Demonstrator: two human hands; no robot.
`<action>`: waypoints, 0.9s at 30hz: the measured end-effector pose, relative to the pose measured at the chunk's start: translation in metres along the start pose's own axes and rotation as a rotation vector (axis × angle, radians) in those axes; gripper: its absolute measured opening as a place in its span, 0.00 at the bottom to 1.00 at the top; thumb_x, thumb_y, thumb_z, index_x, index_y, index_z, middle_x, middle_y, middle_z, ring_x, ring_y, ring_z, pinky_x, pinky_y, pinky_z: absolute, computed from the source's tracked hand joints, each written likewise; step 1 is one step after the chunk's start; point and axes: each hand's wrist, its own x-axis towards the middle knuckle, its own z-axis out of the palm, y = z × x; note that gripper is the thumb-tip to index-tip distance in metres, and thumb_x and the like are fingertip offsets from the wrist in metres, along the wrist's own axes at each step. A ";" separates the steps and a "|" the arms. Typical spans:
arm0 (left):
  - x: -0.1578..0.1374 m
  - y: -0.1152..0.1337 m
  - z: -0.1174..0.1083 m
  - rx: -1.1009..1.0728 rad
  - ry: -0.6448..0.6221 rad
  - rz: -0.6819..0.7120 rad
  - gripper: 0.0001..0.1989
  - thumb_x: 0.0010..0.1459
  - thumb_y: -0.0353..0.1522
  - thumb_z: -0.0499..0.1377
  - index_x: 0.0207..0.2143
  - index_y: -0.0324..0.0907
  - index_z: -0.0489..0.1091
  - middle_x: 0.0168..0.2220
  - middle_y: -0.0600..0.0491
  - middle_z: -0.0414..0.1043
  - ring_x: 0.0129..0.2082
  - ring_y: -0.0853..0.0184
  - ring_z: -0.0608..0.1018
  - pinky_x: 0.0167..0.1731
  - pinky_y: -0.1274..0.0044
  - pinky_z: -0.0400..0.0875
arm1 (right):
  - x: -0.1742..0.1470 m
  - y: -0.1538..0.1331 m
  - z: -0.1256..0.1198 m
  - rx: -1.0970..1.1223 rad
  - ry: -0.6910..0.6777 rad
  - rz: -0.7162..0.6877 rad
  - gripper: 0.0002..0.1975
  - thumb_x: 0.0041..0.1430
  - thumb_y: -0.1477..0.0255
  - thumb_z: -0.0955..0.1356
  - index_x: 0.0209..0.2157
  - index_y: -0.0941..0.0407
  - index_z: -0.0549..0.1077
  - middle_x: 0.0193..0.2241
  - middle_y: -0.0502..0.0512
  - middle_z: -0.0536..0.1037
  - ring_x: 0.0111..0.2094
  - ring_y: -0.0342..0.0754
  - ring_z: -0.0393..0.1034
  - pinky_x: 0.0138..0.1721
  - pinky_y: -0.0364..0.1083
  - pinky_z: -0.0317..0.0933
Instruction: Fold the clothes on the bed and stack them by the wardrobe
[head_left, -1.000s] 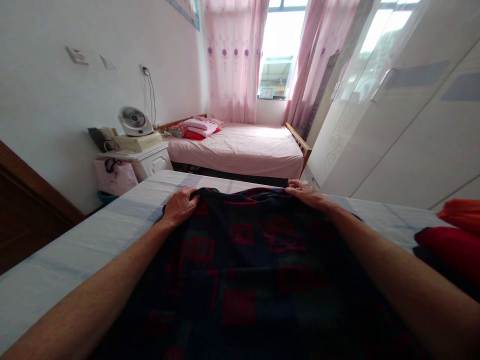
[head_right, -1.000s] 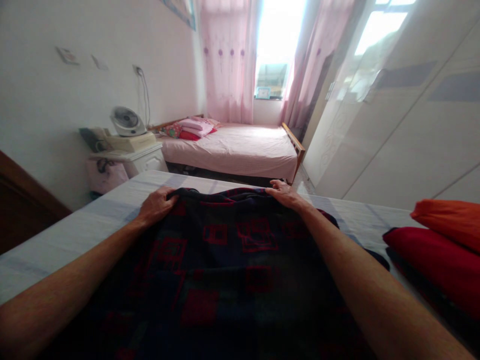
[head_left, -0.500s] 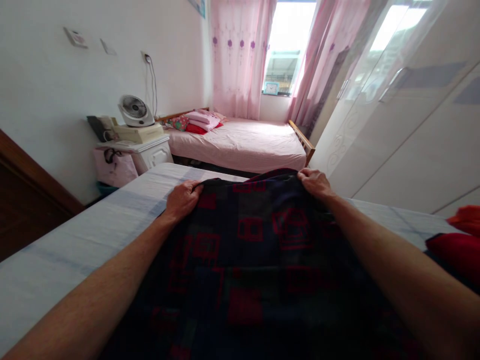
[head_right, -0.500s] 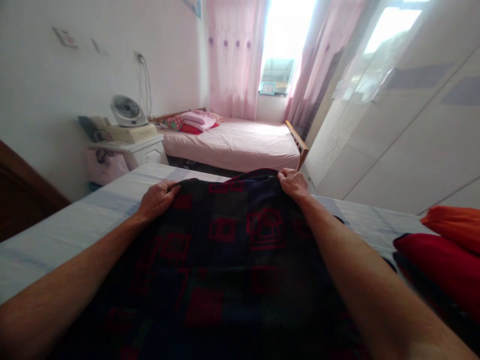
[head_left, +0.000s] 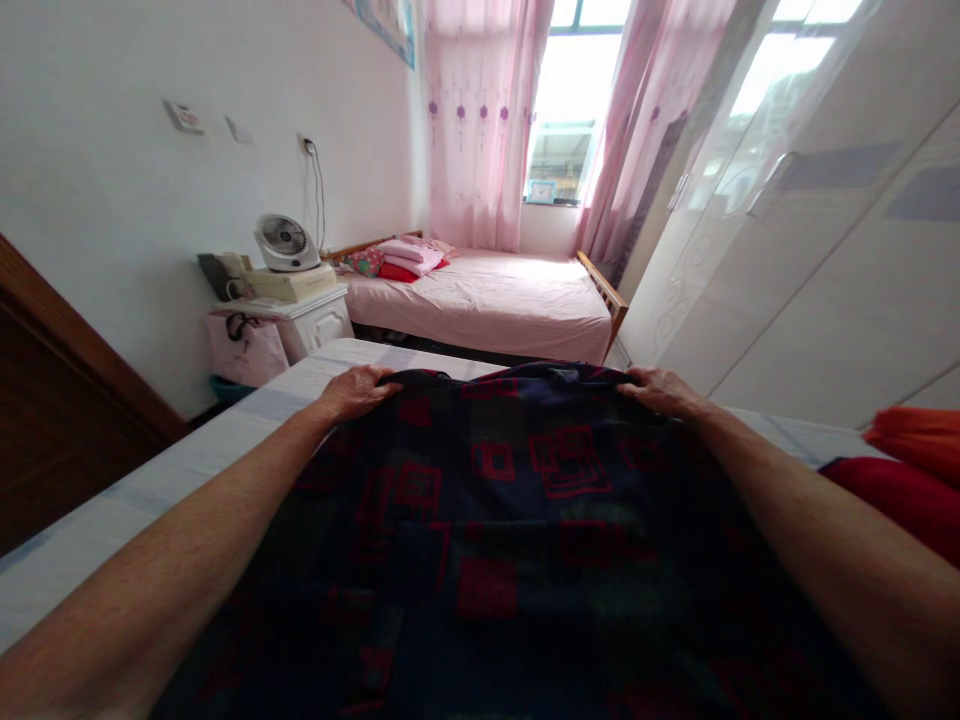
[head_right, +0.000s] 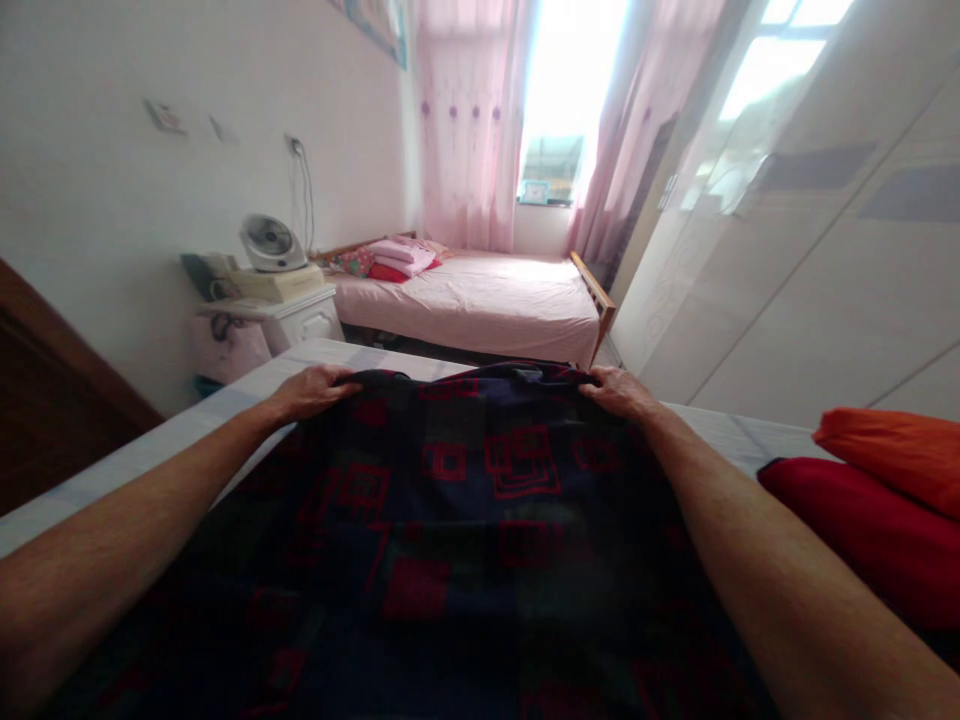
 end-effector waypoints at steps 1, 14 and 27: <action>-0.002 0.000 -0.001 -0.003 -0.030 0.011 0.20 0.46 0.42 0.54 0.41 0.47 0.74 0.37 0.55 0.77 0.39 0.62 0.76 0.38 0.78 0.67 | -0.004 0.003 0.000 -0.012 -0.023 0.008 0.17 0.50 0.65 0.67 0.40 0.58 0.76 0.34 0.56 0.76 0.33 0.45 0.70 0.33 0.40 0.60; -0.098 0.009 -0.032 -0.006 0.314 0.113 0.17 0.55 0.37 0.47 0.43 0.44 0.70 0.45 0.51 0.71 0.46 0.63 0.72 0.48 0.75 0.64 | -0.108 0.006 -0.034 0.006 0.339 0.022 0.17 0.59 0.67 0.59 0.46 0.58 0.69 0.42 0.59 0.74 0.42 0.51 0.69 0.45 0.47 0.59; -0.187 0.012 -0.011 -0.076 0.026 0.119 0.13 0.45 0.27 0.47 0.34 0.44 0.65 0.38 0.52 0.70 0.40 0.63 0.73 0.42 0.73 0.65 | -0.191 0.026 0.004 0.112 0.276 0.042 0.22 0.51 0.62 0.58 0.44 0.58 0.70 0.45 0.59 0.73 0.45 0.53 0.69 0.50 0.51 0.61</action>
